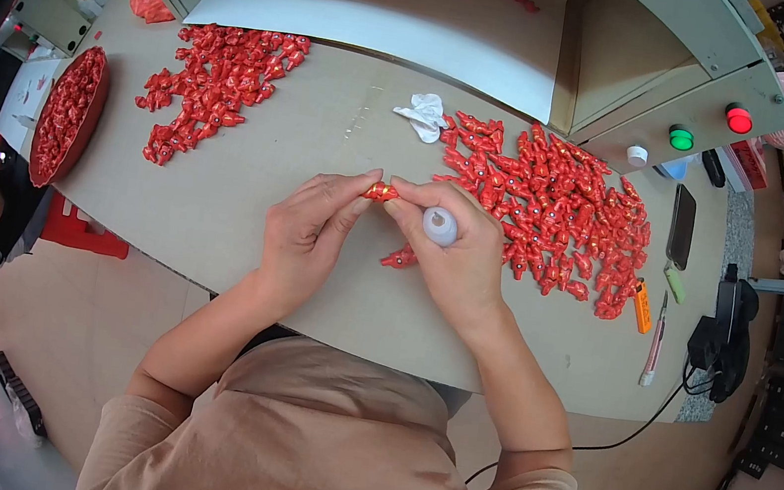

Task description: The person applies glue to small red plastic toy parts with a glue bottle.

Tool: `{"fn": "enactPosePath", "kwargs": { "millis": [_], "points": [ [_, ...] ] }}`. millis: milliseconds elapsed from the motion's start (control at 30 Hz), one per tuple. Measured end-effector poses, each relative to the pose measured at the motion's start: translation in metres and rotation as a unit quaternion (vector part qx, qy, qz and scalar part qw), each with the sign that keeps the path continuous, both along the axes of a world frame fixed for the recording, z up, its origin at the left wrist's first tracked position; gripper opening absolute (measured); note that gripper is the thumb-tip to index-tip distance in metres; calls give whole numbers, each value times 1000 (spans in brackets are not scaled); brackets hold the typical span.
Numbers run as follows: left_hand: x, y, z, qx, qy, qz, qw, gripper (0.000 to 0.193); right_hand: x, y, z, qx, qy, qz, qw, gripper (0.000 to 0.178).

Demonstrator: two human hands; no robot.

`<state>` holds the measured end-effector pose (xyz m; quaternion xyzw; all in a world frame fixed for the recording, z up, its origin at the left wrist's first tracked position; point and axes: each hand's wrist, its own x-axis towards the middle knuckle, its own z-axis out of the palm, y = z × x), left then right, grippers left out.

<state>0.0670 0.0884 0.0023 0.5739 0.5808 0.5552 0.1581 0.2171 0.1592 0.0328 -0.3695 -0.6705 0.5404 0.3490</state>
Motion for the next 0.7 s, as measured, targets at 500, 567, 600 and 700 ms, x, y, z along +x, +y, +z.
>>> {"fn": "enactPosePath", "kwargs": {
  "millis": [500,567,600,700],
  "points": [
    [-4,5,6,-117,-301,-79,943,28,-3,11,-7,170,16,4,985,19],
    [-9,6,10,-147,-376,-130,905,29,-2,12,-9,178,13,9,984,18],
    [-9,6,9,-148,-377,-129,905,29,-2,11,-8,177,13,10,984,18],
    [-11,4,6,-155,-367,-117,910,29,-1,6,-2,-6,20,6,1000,17]
  ]
}}
